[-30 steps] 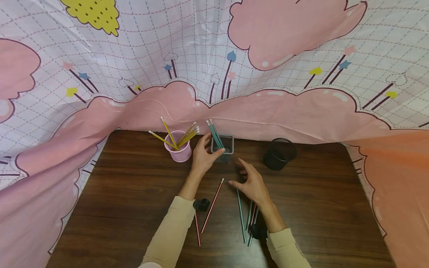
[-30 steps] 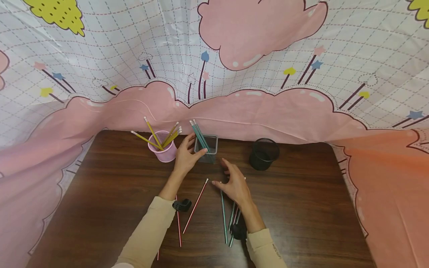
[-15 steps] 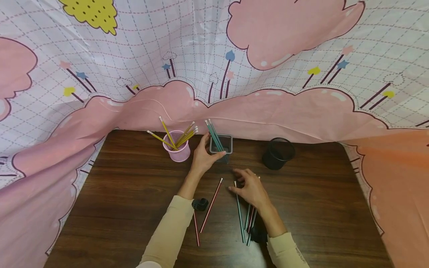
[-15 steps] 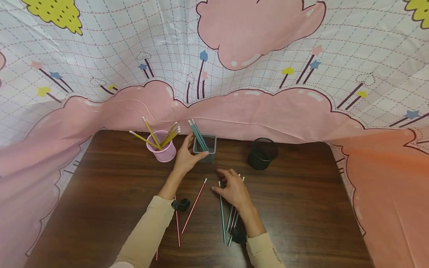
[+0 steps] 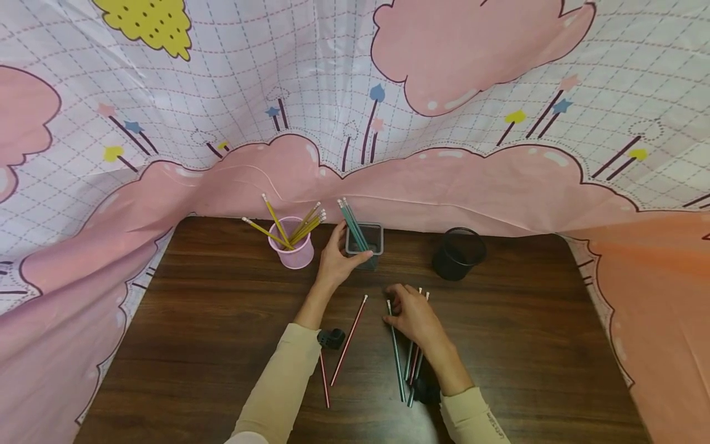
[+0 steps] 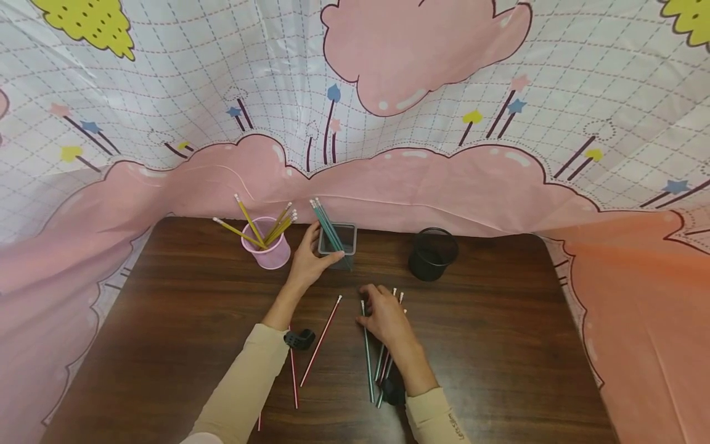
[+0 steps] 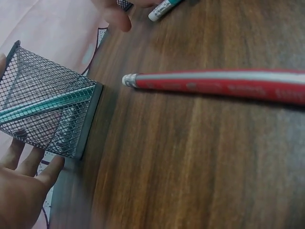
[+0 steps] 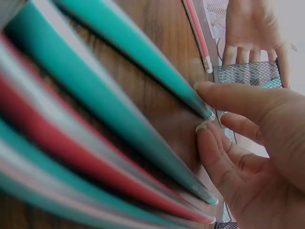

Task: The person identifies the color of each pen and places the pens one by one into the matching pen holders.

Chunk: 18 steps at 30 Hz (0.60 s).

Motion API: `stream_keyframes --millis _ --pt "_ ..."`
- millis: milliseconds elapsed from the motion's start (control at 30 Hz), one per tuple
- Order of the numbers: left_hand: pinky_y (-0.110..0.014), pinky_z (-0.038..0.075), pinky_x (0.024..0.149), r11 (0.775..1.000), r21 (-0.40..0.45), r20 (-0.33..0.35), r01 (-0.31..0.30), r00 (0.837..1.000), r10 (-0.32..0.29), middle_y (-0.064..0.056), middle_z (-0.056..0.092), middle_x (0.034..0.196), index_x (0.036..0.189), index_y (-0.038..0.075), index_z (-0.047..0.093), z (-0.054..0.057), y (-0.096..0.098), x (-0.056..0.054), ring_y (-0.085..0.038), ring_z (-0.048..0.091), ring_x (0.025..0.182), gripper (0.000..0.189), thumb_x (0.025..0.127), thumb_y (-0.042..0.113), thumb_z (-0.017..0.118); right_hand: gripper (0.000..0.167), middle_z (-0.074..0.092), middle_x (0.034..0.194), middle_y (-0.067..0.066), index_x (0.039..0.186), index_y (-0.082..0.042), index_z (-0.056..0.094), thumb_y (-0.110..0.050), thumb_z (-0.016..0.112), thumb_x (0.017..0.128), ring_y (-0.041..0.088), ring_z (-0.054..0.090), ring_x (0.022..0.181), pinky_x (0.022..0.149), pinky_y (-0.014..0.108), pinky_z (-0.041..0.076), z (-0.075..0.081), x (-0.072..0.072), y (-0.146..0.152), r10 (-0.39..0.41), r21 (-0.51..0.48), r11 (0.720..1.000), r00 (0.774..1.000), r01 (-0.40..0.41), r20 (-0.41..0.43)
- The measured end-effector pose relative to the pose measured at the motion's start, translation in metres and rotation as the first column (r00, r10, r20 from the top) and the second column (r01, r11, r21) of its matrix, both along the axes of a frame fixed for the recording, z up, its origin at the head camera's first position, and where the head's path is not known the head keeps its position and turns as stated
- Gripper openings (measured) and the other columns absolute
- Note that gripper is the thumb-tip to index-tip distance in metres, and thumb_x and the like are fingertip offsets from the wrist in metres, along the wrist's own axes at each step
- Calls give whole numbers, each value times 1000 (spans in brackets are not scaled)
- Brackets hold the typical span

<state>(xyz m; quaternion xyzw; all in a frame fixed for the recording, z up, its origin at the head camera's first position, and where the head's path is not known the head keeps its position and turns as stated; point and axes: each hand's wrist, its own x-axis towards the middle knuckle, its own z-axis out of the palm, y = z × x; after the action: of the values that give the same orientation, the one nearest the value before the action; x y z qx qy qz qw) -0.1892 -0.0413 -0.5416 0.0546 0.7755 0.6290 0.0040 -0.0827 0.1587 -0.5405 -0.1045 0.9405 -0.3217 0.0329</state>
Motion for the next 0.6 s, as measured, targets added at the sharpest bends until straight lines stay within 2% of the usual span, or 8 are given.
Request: stream_keyframes --millis 200,367,600 --pt "-44 56 90 999 -34 12 4 1000 -3 -5 51 142 151 33 38 -2 -3 0 -33 58 120 90 76 36 87 43 60 80 1 108 -7 68 -7 89 71 16 61 74 66 32 54 0 0 -4 -23 13 1000 999 23 -35" --pt "-43 55 91 999 -37 3 -3 1000 3 -6 51 143 152 32 36 -4 -3 -2 -34 59 119 91 76 36 87 32 61 75 0 98 -6 69 -4 85 70 17 59 70 62 33 53 2 -2 -10 -51 55 997 997 54 -59" --pt "-42 55 91 999 -37 5 7 1000 -7 -8 48 145 155 28 31 -5 -3 -1 -32 59 118 96 77 39 86 33 59 68 -3 98 -7 70 -4 83 68 15 57 64 59 35 51 7 -3 -17 -102 107 989 994 105 -33"
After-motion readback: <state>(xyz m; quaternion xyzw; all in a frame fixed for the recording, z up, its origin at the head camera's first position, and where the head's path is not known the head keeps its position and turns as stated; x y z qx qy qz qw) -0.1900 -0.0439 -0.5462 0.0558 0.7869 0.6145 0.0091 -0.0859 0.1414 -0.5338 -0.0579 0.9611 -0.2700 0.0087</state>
